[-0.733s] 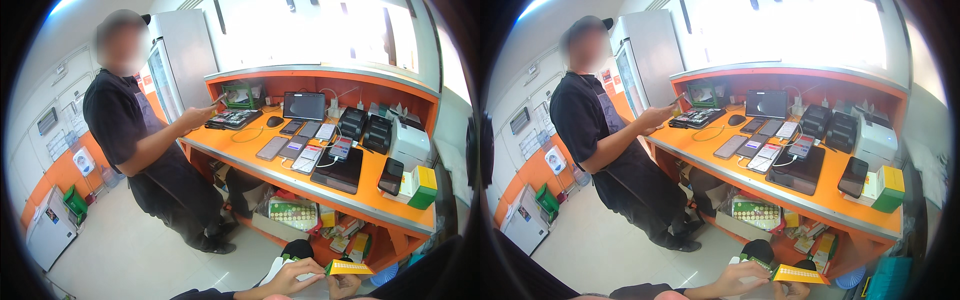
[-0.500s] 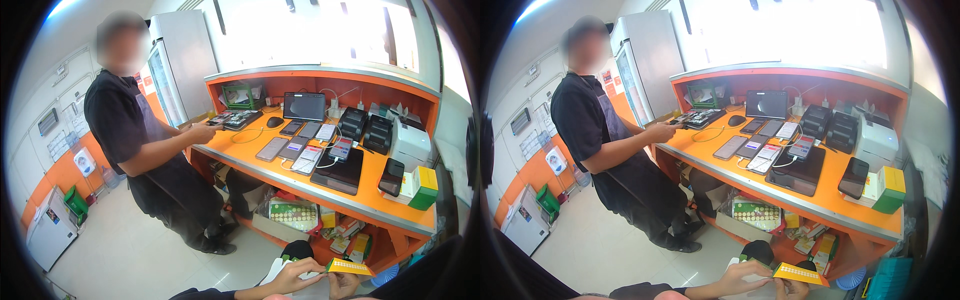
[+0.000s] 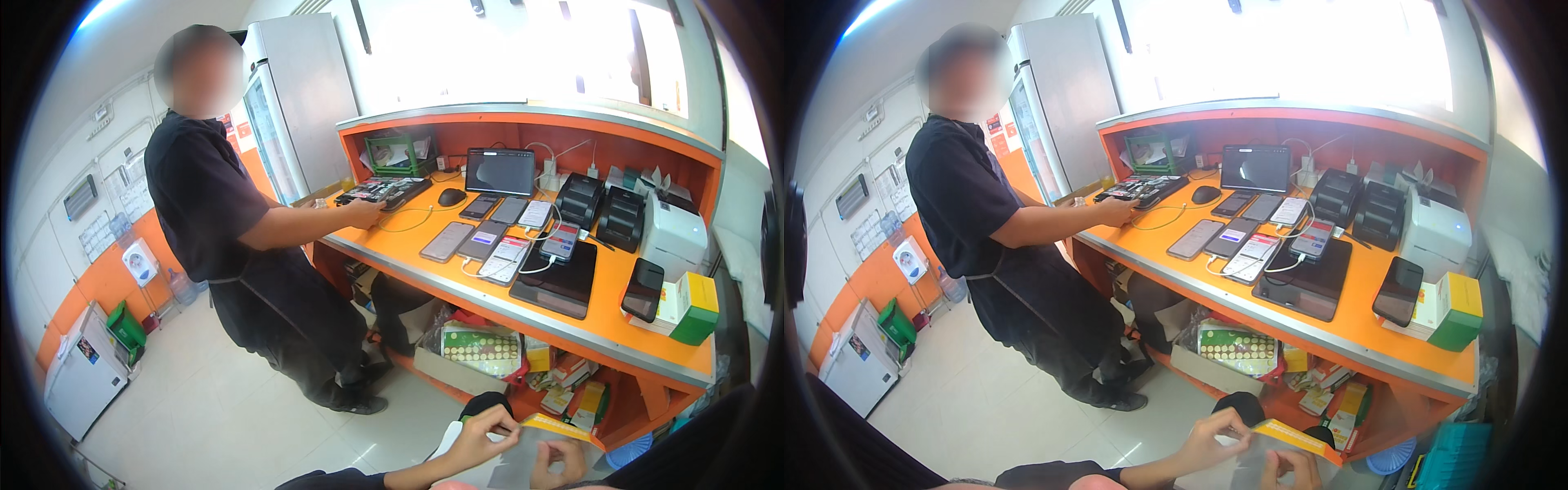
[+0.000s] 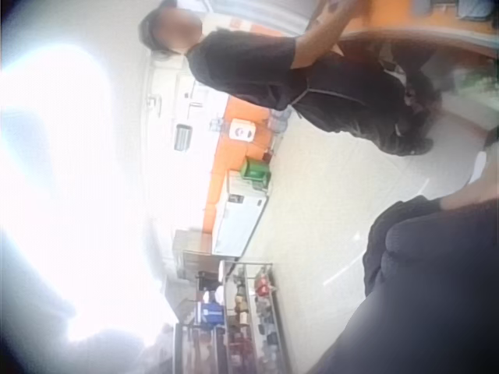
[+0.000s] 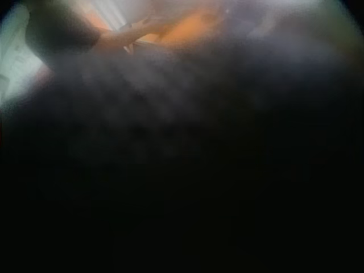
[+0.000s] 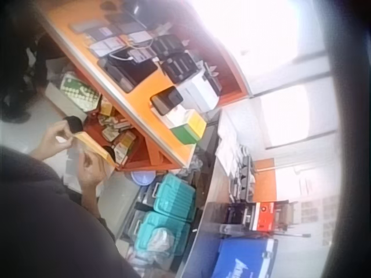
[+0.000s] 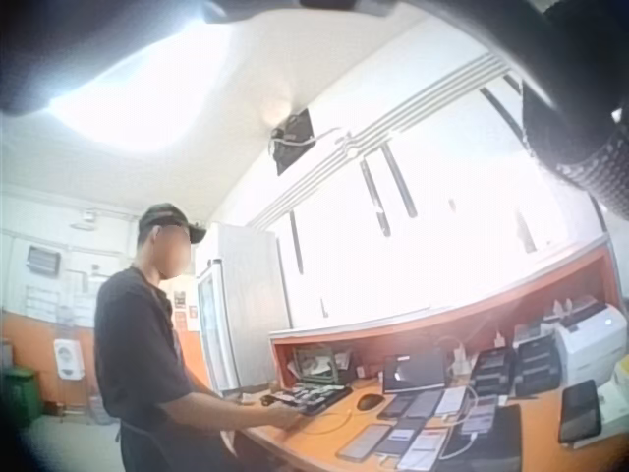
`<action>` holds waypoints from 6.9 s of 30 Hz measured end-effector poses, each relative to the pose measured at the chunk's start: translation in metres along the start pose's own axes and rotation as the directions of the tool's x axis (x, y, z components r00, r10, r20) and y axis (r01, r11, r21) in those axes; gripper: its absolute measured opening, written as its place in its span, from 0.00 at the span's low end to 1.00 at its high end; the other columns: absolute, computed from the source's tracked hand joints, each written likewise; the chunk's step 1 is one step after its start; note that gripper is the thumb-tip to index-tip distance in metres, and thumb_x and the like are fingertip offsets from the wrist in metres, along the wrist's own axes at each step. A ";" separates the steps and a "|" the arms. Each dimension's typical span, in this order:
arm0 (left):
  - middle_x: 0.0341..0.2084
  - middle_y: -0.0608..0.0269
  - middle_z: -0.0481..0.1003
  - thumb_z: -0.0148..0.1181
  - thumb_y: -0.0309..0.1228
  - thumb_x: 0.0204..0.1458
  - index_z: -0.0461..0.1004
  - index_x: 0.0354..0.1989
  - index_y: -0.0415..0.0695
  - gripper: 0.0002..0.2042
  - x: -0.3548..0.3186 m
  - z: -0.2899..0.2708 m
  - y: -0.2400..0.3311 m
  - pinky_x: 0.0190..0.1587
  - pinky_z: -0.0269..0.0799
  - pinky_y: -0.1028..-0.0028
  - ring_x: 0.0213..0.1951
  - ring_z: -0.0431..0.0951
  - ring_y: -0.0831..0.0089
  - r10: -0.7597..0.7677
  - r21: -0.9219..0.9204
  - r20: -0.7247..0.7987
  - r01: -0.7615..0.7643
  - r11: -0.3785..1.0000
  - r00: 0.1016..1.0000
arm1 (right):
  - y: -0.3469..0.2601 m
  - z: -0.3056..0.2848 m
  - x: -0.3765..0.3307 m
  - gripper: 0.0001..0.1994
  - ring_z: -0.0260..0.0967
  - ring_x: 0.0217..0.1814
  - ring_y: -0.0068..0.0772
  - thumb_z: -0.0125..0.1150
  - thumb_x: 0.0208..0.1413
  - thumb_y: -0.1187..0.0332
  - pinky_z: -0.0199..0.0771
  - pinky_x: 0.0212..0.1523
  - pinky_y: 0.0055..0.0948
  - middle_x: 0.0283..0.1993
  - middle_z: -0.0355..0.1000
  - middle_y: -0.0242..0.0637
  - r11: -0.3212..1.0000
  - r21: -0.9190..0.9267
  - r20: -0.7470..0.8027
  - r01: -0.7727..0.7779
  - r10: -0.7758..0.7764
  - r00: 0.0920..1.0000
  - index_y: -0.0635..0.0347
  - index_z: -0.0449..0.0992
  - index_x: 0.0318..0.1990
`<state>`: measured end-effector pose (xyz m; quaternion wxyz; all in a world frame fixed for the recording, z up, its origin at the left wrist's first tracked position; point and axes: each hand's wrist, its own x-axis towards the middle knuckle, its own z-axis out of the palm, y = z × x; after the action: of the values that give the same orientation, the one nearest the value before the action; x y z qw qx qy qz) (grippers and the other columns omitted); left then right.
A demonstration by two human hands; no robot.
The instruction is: The person sits on the floor and repeatedly folds small rectangular boxes from flat paper, then places them on the orange counter. The person handles multiple boxes one at a time, folding edges and tucking flaps to form closed boxes.
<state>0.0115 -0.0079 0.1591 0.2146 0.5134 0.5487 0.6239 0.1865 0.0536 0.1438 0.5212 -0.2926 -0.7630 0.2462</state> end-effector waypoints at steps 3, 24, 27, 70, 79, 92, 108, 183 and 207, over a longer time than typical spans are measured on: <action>0.32 0.64 0.74 0.64 0.20 0.50 0.75 0.33 0.36 0.04 0.007 -0.012 -0.005 0.39 0.78 0.79 0.35 0.78 0.79 -0.091 -0.030 -0.097 0.088 0.996 0.991 | 0.000 -0.011 0.006 0.22 0.70 0.45 0.37 0.63 0.48 0.72 0.67 0.49 0.28 0.48 0.68 0.47 0.991 -0.095 -0.273 -0.098 0.069 0.959 0.64 0.67 0.51; 0.31 0.70 0.63 0.61 0.38 0.57 0.64 0.35 0.44 0.13 0.005 0.004 -0.024 0.29 0.68 0.80 0.35 0.67 0.83 -0.278 -0.163 0.089 0.289 0.943 0.956 | -0.004 0.008 0.026 0.29 0.70 0.23 0.51 0.50 0.57 0.75 0.68 0.23 0.40 0.37 0.74 0.54 0.538 -0.708 0.438 0.457 -0.173 0.882 0.55 0.56 0.68; 0.37 0.70 0.61 0.58 0.39 0.59 0.59 0.40 0.46 0.15 0.007 0.012 -0.032 0.33 0.72 0.79 0.38 0.68 0.81 -0.316 -0.423 0.098 0.327 0.845 0.944 | -0.008 0.017 0.018 0.29 0.74 0.32 0.49 0.50 0.55 0.78 0.73 0.30 0.38 0.49 0.73 0.50 0.996 -0.074 0.301 0.043 -0.018 0.953 0.55 0.60 0.66; 0.40 0.63 0.76 0.59 0.22 0.56 0.75 0.43 0.34 0.08 -0.027 0.012 -0.042 0.52 0.72 0.77 0.45 0.77 0.77 -0.364 -0.365 0.202 0.415 0.833 0.909 | -0.003 0.012 0.007 0.04 0.72 0.31 0.35 0.64 0.52 0.79 0.72 0.30 0.27 0.34 0.74 0.42 0.992 0.086 -0.027 -0.094 0.097 0.995 0.68 0.78 0.35; 0.38 0.65 0.77 0.61 0.23 0.55 0.73 0.43 0.37 0.08 -0.027 0.015 -0.045 0.50 0.71 0.79 0.44 0.77 0.79 -0.456 -0.448 0.264 0.526 0.722 0.850 | 0.014 0.017 -0.007 0.04 0.72 0.32 0.35 0.63 0.54 0.77 0.72 0.32 0.27 0.33 0.74 0.41 0.989 0.056 -0.015 -0.136 0.137 0.990 0.68 0.78 0.36; 0.37 0.67 0.75 0.59 0.27 0.58 0.70 0.44 0.39 0.09 -0.030 0.019 -0.049 0.45 0.71 0.83 0.41 0.76 0.84 -0.375 -0.361 0.246 0.444 0.820 0.894 | 0.026 0.018 -0.006 0.05 0.71 0.34 0.34 0.61 0.58 0.73 0.71 0.34 0.28 0.35 0.73 0.40 0.967 0.142 0.002 -0.211 0.213 0.977 0.67 0.77 0.36; 0.35 0.69 0.72 0.59 0.28 0.59 0.68 0.45 0.39 0.10 -0.033 0.024 -0.051 0.44 0.71 0.83 0.39 0.73 0.85 -0.326 -0.353 0.235 0.393 0.849 0.916 | 0.049 0.020 -0.016 0.05 0.70 0.33 0.34 0.62 0.56 0.74 0.70 0.35 0.27 0.35 0.72 0.40 0.984 -0.140 0.054 0.110 -0.104 0.993 0.67 0.75 0.34; 0.37 0.65 0.77 0.59 0.27 0.57 0.76 0.41 0.37 0.07 -0.019 0.048 -0.048 0.50 0.70 0.78 0.43 0.76 0.80 -0.319 -0.399 0.243 0.394 0.828 0.916 | 0.017 0.005 0.010 0.05 0.66 0.27 0.28 0.68 0.50 0.78 0.67 0.28 0.24 0.30 0.71 0.37 0.971 0.216 -0.040 -0.100 0.112 0.993 0.64 0.75 0.29; 0.32 0.60 0.77 0.61 0.19 0.54 0.76 0.34 0.36 0.02 -0.003 0.041 -0.025 0.42 0.72 0.78 0.35 0.77 0.77 -0.247 -0.464 0.200 0.314 0.828 0.948 | 0.005 -0.001 0.019 0.05 0.67 0.27 0.16 0.67 0.47 0.79 0.66 0.27 0.17 0.29 0.68 0.31 0.888 0.348 0.050 -0.301 0.303 0.952 0.64 0.75 0.27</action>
<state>0.0410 0.0167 0.1297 0.4630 0.3955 0.4265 0.6688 0.1834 0.0702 0.1533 0.5226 -0.3105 -0.6505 0.4554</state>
